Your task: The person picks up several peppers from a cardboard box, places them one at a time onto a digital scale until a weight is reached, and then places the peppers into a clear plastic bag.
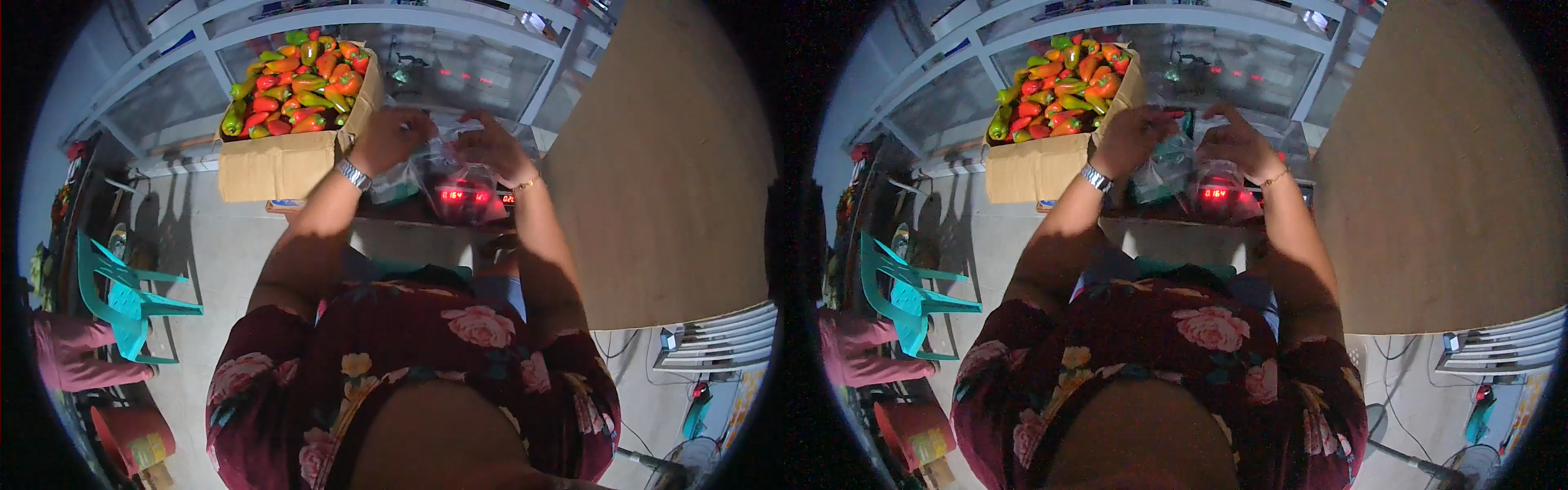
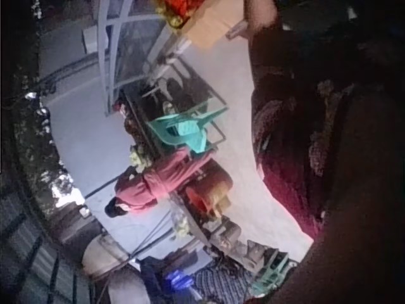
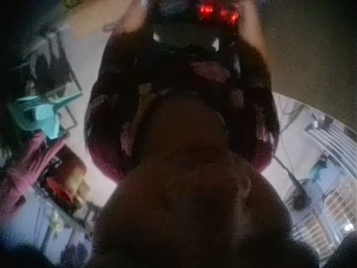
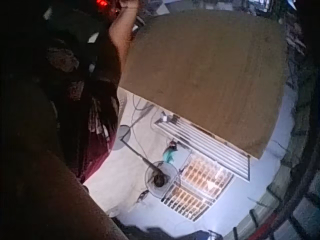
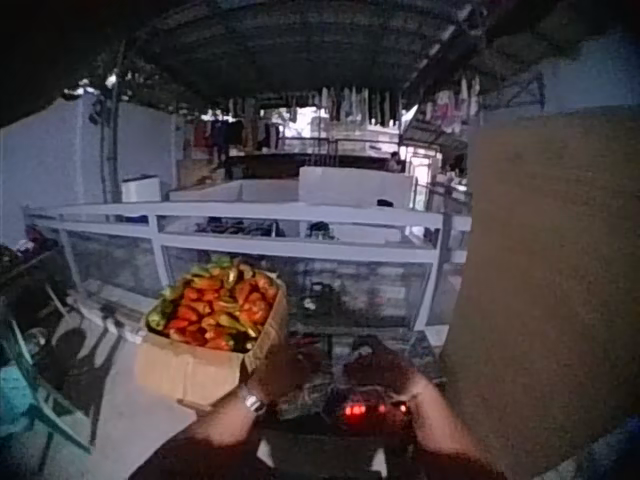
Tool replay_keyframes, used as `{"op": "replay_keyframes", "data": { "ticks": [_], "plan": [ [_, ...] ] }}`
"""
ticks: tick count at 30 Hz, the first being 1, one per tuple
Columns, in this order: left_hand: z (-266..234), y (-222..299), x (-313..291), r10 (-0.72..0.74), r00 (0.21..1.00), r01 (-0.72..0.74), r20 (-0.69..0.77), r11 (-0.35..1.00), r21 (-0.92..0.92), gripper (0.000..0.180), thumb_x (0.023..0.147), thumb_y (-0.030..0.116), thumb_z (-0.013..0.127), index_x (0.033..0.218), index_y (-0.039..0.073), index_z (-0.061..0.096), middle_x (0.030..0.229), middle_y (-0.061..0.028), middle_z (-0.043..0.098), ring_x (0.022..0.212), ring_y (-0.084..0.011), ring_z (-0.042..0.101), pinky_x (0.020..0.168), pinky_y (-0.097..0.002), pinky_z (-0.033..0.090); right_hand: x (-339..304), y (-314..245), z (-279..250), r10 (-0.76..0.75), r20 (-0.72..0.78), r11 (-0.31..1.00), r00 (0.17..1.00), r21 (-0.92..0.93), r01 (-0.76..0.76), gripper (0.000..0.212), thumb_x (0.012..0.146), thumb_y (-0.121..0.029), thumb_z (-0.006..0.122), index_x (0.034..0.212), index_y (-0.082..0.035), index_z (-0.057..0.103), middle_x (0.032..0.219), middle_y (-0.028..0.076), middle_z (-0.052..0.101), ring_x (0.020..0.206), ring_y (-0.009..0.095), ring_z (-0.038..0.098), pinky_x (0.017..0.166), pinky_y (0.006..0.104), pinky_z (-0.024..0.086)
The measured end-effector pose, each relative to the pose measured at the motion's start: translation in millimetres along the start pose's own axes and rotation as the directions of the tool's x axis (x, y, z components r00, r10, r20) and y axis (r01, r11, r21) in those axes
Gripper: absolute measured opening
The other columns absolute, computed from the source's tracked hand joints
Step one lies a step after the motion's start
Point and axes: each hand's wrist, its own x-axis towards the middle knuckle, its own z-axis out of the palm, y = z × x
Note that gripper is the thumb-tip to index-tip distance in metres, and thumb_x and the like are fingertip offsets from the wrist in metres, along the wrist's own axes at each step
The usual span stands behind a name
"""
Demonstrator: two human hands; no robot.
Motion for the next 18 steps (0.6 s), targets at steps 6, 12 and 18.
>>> {"op": "replay_keyframes", "data": {
  "ticks": [6, 12, 18],
  "plan": [
    [-82, 1, 13, -0.091, 0.995, 0.08, -0.046, 0.978, -0.194, 0.018, 0.08, 0.011, 0.063, 0.097, 0.005, 0.061, 0.064, 0.0048, 0.054, 0.061, -0.0032, 0.052, 0.057, -0.018, 0.044, 32, -24, 3, 0.155, 0.061, 0.751, 0.986, -0.656, -0.077, 0.032, 0.078, -0.011, 0.063, 0.107, -0.003, 0.052, 0.083, 0.004, 0.056, 0.076, 0.013, 0.057, 0.065, 0.0268, 0.045],
    [-111, -11, -10, -0.236, 0.96, 0.276, 0.147, 0.871, -0.405, 0.029, 0.078, 0.009, 0.066, 0.104, 0.001, 0.059, 0.083, -0.0045, 0.064, 0.073, -0.0121, 0.062, 0.068, -0.0234, 0.052, 59, -16, -10, 0.043, -0.037, 0.935, 0.998, -0.352, -0.054, 0.025, 0.079, -0.014, 0.063, 0.1, -0.003, 0.052, 0.086, 0.004, 0.057, 0.082, 0.012, 0.054, 0.069, 0.0266, 0.043],
    [-104, -24, -9, -0.124, 0.992, 0.108, 0.016, 0.79, -0.603, 0.02, 0.081, 0.007, 0.061, 0.099, -0.003, 0.06, 0.091, -0.011, 0.064, 0.081, -0.0173, 0.063, 0.074, -0.0275, 0.053, 59, -16, -4, 0.018, -0.093, 0.89, 0.995, -0.452, -0.059, 0.022, 0.08, -0.013, 0.063, 0.097, -0.003, 0.052, 0.085, 0.004, 0.058, 0.078, 0.012, 0.054, 0.066, 0.0267, 0.042]
  ]
}}
